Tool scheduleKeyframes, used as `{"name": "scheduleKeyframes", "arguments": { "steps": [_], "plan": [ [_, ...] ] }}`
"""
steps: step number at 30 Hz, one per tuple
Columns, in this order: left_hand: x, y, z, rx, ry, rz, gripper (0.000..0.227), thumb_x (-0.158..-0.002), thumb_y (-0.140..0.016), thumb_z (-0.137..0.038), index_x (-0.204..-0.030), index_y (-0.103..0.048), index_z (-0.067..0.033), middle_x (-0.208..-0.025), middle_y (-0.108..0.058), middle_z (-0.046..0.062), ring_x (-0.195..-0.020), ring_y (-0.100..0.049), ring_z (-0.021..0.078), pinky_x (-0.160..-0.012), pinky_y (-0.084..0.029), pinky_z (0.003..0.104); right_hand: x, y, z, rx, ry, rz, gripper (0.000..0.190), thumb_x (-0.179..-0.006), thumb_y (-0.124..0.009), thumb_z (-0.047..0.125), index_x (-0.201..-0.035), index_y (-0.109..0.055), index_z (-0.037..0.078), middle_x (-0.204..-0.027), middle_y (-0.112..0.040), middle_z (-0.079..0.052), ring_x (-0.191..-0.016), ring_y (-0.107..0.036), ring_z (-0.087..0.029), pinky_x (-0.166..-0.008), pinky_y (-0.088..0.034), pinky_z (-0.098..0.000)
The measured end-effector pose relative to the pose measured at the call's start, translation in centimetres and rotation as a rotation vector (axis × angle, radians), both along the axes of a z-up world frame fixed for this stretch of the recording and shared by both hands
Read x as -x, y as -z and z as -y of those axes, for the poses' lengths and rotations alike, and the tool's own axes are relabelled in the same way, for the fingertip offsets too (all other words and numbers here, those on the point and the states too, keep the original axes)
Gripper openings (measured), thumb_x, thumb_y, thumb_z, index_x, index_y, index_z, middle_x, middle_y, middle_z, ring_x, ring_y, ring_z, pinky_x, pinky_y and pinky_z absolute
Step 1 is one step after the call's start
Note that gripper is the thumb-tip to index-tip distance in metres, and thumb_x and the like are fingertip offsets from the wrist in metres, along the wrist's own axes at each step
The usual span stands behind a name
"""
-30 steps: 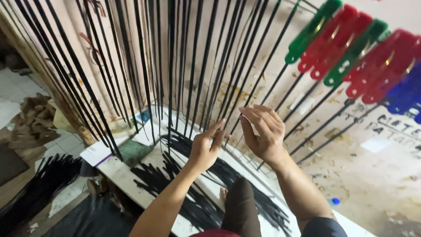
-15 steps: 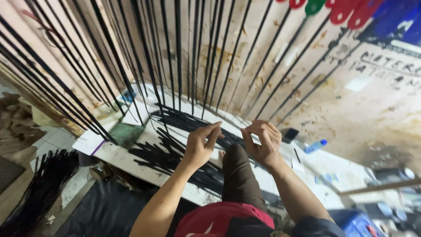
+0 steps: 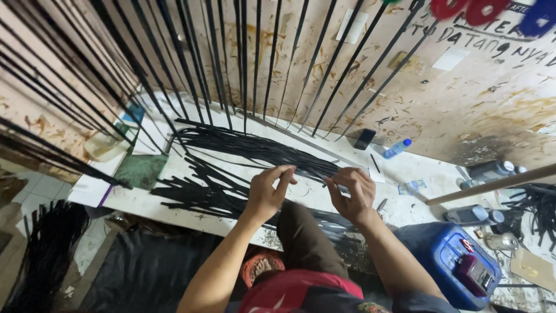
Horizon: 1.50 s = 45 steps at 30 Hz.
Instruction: The person removes black leather straps from a hanging line, applies a finishing substance to the ends using a specialized container on a blue jug, and then hangs the straps back up on the line using clothespins.
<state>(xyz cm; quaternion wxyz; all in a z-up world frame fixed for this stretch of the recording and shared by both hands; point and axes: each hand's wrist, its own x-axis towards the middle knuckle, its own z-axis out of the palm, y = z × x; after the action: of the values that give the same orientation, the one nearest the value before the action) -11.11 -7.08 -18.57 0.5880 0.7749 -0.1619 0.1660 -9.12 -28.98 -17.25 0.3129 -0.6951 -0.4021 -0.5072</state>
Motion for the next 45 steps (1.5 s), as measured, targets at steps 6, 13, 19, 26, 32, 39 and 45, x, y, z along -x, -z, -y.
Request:
{"name": "scheduleKeyframes", "arguments": {
  "steps": [6,13,19,26,32,39,45],
  "plan": [
    [-0.2,2.3,1.1,0.012,0.016,-0.064,0.022,-0.103,-0.064,-0.022,-0.090,-0.079,-0.0126,-0.066,-0.076,0.002,-0.069,-0.076,0.0226,-0.071,-0.060,0.034,0.2,3.4,0.7,-0.009,0.018,-0.053,0.010,-0.092,-0.074,0.001,-0.083,-0.068,0.001,-0.066,-0.064,-0.010,-0.052,-0.062,-0.028,-0.055,-0.053,-0.0390],
    [-0.1,9.3,3.2,0.039,0.011,0.004,0.024,-0.099,-0.068,-0.018,-0.076,-0.074,-0.0155,-0.059,-0.072,0.000,-0.062,-0.073,0.0215,-0.067,-0.059,0.032,0.9,9.7,0.9,-0.029,0.000,-0.041,0.010,-0.091,-0.074,0.001,-0.082,-0.070,0.000,-0.068,-0.068,-0.012,-0.055,-0.066,-0.029,-0.055,-0.054,-0.0374],
    [0.4,17.3,6.9,0.039,-0.029,0.031,0.032,-0.101,-0.066,-0.027,-0.072,-0.073,-0.0163,-0.057,-0.071,-0.002,-0.060,-0.072,0.0197,-0.066,-0.058,0.033,1.7,16.7,2.5,-0.050,-0.069,0.038,0.008,-0.088,-0.076,-0.001,-0.082,-0.071,-0.002,-0.069,-0.069,-0.016,-0.057,-0.065,-0.030,-0.055,-0.055,-0.0392],
    [5.8,29.9,12.6,-0.109,-0.072,0.192,0.019,-0.098,-0.065,-0.017,-0.081,-0.072,-0.0151,-0.063,-0.072,0.000,-0.074,-0.074,0.0266,-0.074,-0.058,0.037,8.5,28.3,7.1,-0.170,-0.182,0.242,0.011,-0.089,-0.076,0.000,-0.081,-0.072,-0.006,-0.065,-0.067,-0.017,-0.055,-0.062,-0.028,-0.053,-0.055,-0.0408],
    [9.3,32.8,18.9,-0.145,0.000,0.150,0.016,-0.098,-0.064,-0.015,-0.086,-0.073,-0.0103,-0.065,-0.074,0.003,-0.073,-0.074,0.0322,-0.072,-0.059,0.042,17.3,26.3,13.2,-0.124,-0.183,0.221,0.013,-0.088,-0.074,0.005,-0.079,-0.072,-0.004,-0.064,-0.067,-0.015,-0.052,-0.061,-0.026,-0.051,-0.054,-0.0377],
    [12.6,30.0,21.4,-0.293,-0.023,0.085,0.016,-0.099,-0.061,-0.022,-0.094,-0.074,-0.0137,-0.072,-0.076,0.003,-0.082,-0.076,0.0318,-0.074,-0.059,0.045,20.3,26.3,19.0,-0.129,-0.114,0.188,0.007,-0.086,-0.078,-0.002,-0.084,-0.074,-0.008,-0.066,-0.068,-0.018,-0.053,-0.060,-0.027,-0.049,-0.051,-0.0395],
    [12.9,34.3,21.9,-0.275,-0.013,-0.002,0.022,-0.103,-0.055,-0.019,-0.109,-0.074,-0.0108,-0.083,-0.078,0.008,-0.089,-0.074,0.0363,-0.079,-0.059,0.048,17.6,33.0,20.6,-0.176,0.003,0.002,0.004,-0.091,-0.075,-0.006,-0.090,-0.074,-0.009,-0.068,-0.065,-0.018,-0.052,-0.059,-0.031,-0.047,-0.048,-0.0392]
  ]
}}
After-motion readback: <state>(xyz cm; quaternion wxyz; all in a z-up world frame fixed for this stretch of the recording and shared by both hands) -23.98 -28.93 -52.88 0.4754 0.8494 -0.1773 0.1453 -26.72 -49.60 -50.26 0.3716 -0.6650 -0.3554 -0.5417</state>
